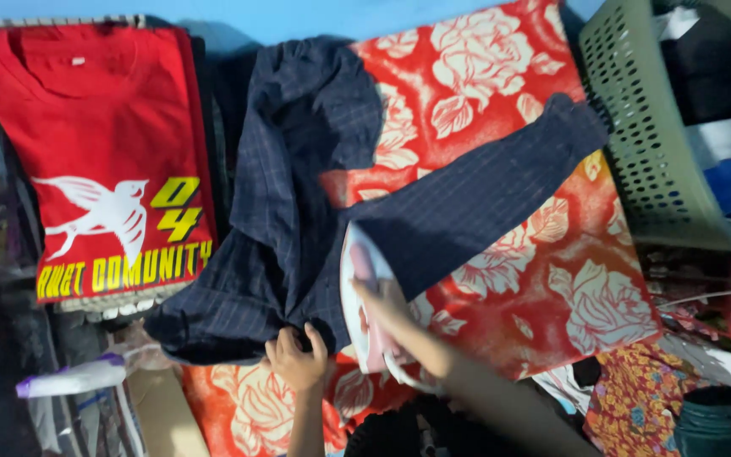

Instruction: Ironing a pair of dark trousers on a floral-patterned surface using a steam iron and water spray.

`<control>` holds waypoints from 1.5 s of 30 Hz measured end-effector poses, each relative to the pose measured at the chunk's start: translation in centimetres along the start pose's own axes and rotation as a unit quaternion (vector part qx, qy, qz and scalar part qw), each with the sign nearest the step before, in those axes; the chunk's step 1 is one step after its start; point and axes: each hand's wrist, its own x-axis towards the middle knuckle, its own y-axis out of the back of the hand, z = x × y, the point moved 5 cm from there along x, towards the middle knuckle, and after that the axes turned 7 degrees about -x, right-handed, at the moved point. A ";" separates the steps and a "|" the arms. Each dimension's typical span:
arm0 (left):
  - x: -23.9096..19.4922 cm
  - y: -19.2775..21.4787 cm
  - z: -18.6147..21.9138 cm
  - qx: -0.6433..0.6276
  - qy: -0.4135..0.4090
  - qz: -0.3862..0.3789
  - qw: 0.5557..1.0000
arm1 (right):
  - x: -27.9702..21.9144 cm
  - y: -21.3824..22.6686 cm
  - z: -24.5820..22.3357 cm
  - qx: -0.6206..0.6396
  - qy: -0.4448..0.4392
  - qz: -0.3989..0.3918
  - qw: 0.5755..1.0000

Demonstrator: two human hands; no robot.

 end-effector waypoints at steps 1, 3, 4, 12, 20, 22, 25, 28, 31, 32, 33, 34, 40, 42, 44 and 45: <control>0.1 -0.4 -0.1 0.004 0.006 -0.004 1.000 | -1.6 0.3 -1.3 -0.014 0.047 -0.010 0.999; -0.6 -0.3 -0.4 0.012 0.011 -0.014 1.000 | -2.2 0.9 -0.9 -0.026 0.087 -0.022 0.996; -0.6 -0.3 -0.5 0.009 0.014 -0.014 1.000 | -0.8 1.8 -0.2 -0.092 0.096 0.035 0.990; -0.7 -0.5 -1.1 0.013 0.016 -0.014 1.000 | 5.6 20.8 -0.9 -0.166 0.071 0.168 0.969; -1.2 -0.6 -1.3 0.040 0.007 -0.010 0.999 | -6.2 15.9 -6.1 0.070 0.096 0.042 0.992; -1.1 -0.7 -1.0 0.038 0.003 -0.006 0.999 | -3.8 10.9 -2.8 -0.026 0.060 -0.038 0.997; -1.2 -0.5 -0.9 0.047 0.004 -0.002 0.999 | -3.0 6.7 -0.3 -0.204 0.066 -0.130 0.968; -1.4 -0.4 -1.0 0.046 0.016 -0.015 0.999 | -1.7 9.3 -0.9 -0.226 0.057 -0.089 0.968; -1.5 -0.5 -1.0 0.037 0.030 -0.024 0.999 | 4.6 17.2 -0.8 -0.158 0.067 0.043 0.984; -1.6 -0.5 -1.1 0.034 0.035 -0.024 0.999 | 7.1 20.7 -0.9 -0.145 0.126 0.129 0.973; -1.7 -0.6 -0.3 0.035 0.033 -0.025 0.999 | 6.7 21.6 -2.8 -0.143 0.125 0.129 0.973; -1.5 -0.5 0.2 0.022 0.062 -0.002 0.998 | 6.3 22.7 -4.5 -0.073 0.098 0.141 0.982; 5.2 -3.8 12.5 -0.088 -0.169 0.037 0.981 | 6.8 17.1 -1.9 -0.021 0.077 0.098 0.992; 8.8 -6.3 15.1 -0.182 -0.236 0.019 0.954 | 6.0 14.6 -2.0 -0.036 0.070 0.087 0.993; 11.6 -11.2 15.7 -0.069 -0.278 -0.176 0.942 | 4.7 14.3 -5.1 -0.159 0.127 0.078 0.976; 12.4 -12.6 14.1 -0.070 -0.281 -0.182 0.940 | 6.3 14.6 -5.2 -0.155 0.123 0.080 0.977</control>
